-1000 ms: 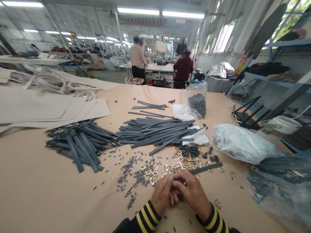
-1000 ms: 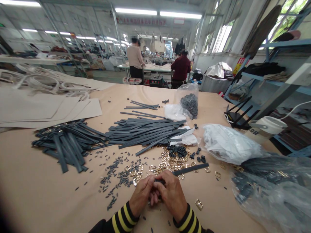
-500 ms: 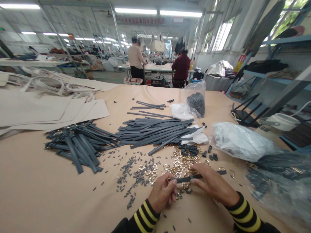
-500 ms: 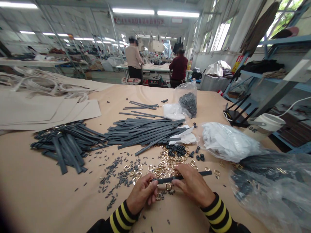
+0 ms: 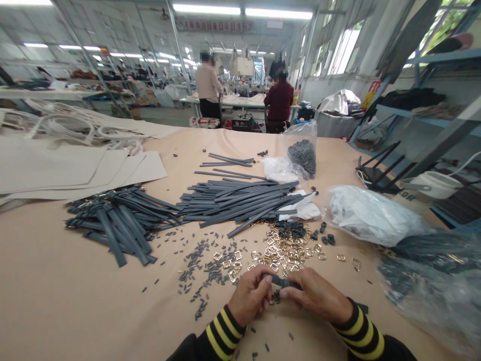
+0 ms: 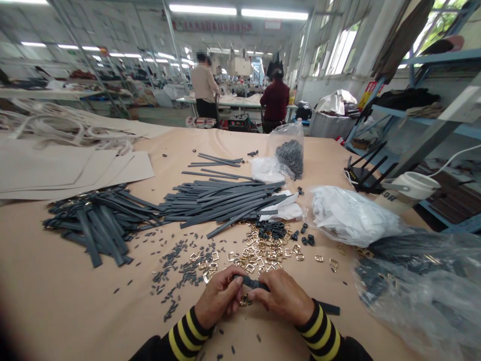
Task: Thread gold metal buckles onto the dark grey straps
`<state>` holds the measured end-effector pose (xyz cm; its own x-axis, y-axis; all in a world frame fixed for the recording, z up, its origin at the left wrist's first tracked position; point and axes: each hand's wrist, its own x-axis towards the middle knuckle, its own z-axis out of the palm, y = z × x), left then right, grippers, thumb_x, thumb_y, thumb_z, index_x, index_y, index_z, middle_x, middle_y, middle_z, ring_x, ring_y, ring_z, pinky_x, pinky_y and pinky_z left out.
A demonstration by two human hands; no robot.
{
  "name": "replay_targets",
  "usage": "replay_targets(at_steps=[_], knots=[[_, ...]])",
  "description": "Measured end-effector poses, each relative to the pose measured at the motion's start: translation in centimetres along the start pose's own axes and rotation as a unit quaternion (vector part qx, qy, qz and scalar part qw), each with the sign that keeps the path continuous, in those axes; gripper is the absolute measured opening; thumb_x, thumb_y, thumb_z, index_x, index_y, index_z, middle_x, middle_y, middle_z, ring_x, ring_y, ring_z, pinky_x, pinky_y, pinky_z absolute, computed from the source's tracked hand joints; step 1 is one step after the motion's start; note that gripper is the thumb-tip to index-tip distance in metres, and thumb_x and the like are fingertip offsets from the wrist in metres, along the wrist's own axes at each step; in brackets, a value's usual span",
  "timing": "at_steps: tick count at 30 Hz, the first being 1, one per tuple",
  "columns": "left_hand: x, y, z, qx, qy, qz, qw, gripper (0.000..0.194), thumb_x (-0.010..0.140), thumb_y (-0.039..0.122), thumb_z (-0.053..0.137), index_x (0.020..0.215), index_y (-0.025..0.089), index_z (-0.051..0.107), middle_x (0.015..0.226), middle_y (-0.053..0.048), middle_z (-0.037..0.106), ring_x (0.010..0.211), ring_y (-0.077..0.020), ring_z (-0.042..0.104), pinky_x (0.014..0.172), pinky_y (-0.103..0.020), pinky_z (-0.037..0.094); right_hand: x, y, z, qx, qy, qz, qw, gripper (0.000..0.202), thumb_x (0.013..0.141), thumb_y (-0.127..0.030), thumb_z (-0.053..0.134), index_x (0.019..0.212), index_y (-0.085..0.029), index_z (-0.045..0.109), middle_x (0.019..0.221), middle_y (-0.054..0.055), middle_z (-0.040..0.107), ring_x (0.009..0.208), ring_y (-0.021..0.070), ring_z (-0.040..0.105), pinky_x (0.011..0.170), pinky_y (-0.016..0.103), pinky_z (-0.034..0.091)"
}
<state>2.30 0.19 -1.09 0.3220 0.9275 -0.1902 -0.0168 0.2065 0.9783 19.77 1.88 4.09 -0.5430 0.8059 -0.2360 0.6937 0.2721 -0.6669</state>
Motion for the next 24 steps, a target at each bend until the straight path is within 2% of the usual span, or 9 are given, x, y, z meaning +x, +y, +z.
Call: replay_targets(at_steps=[5, 11, 15, 19, 24], knots=[[-0.2, 0.1, -0.1, 0.017, -0.005, 0.017, 1.0, 0.021, 0.079, 0.036, 0.046, 0.086, 0.017, 0.052, 0.045, 0.008, 0.045, 0.032, -0.0045, 0.039, 0.032, -0.014, 0.029, 0.5, -0.2, 1.1, 0.007, 0.033, -0.005, 0.999, 0.026, 0.077, -0.031, 0.051, 0.055, -0.016, 0.053, 0.049, -0.005, 0.051, 0.049, 0.0081, 0.046, 0.048, 0.02, 0.028], [-0.1, 0.9, -0.1, 0.087, 0.012, 0.042, 0.995, 0.017, 0.076, 0.033, 0.05, 0.071, 0.017, 0.055, 0.045, 0.006, 0.046, 0.039, -0.0071, 0.04, 0.038, -0.017, 0.03, 0.2, -0.4, 1.3, 0.101, -0.004, 0.006, 0.995, 0.024, 0.078, -0.024, 0.046, 0.056, -0.016, 0.05, 0.047, -0.005, 0.05, 0.045, 0.0079, 0.046, 0.045, 0.018, 0.031], [-0.2, 1.3, -0.1, 0.138, 0.037, 0.074, 0.987, 0.012, 0.074, 0.027, 0.051, 0.07, 0.017, 0.055, 0.055, 0.003, 0.05, 0.05, -0.0091, 0.044, 0.047, -0.019, 0.034, -0.1, -0.6, 1.3, 0.114, -0.007, -0.022, 0.993, 0.024, 0.081, -0.022, 0.043, 0.059, -0.017, 0.049, 0.052, -0.005, 0.052, 0.05, 0.0085, 0.048, 0.051, 0.019, 0.034], [-0.3, 0.8, 0.1, 0.16, 0.054, 0.08, 0.982, 0.011, 0.077, 0.027, 0.047, 0.074, 0.017, 0.05, 0.06, 0.003, 0.051, 0.054, -0.0098, 0.045, 0.053, -0.021, 0.035, -0.3, -0.7, 1.5, 0.135, -0.04, -0.036, 0.989, 0.03, 0.088, -0.029, 0.031, 0.067, -0.018, 0.05, 0.057, -0.004, 0.051, 0.046, 0.0077, 0.046, 0.052, 0.02, 0.037], [-0.4, 0.3, 0.2, 0.126, 0.051, 0.074, 0.988, 0.018, 0.081, 0.034, 0.041, 0.074, 0.018, 0.045, 0.054, 0.004, 0.049, 0.047, -0.0092, 0.042, 0.05, -0.021, 0.034, 0.2, -0.2, 2.4, 0.157, 0.001, -0.073, 0.985, 0.037, 0.089, -0.037, 0.029, 0.062, -0.018, 0.047, 0.054, -0.005, 0.045, 0.053, 0.0096, 0.045, 0.057, 0.021, 0.036]])
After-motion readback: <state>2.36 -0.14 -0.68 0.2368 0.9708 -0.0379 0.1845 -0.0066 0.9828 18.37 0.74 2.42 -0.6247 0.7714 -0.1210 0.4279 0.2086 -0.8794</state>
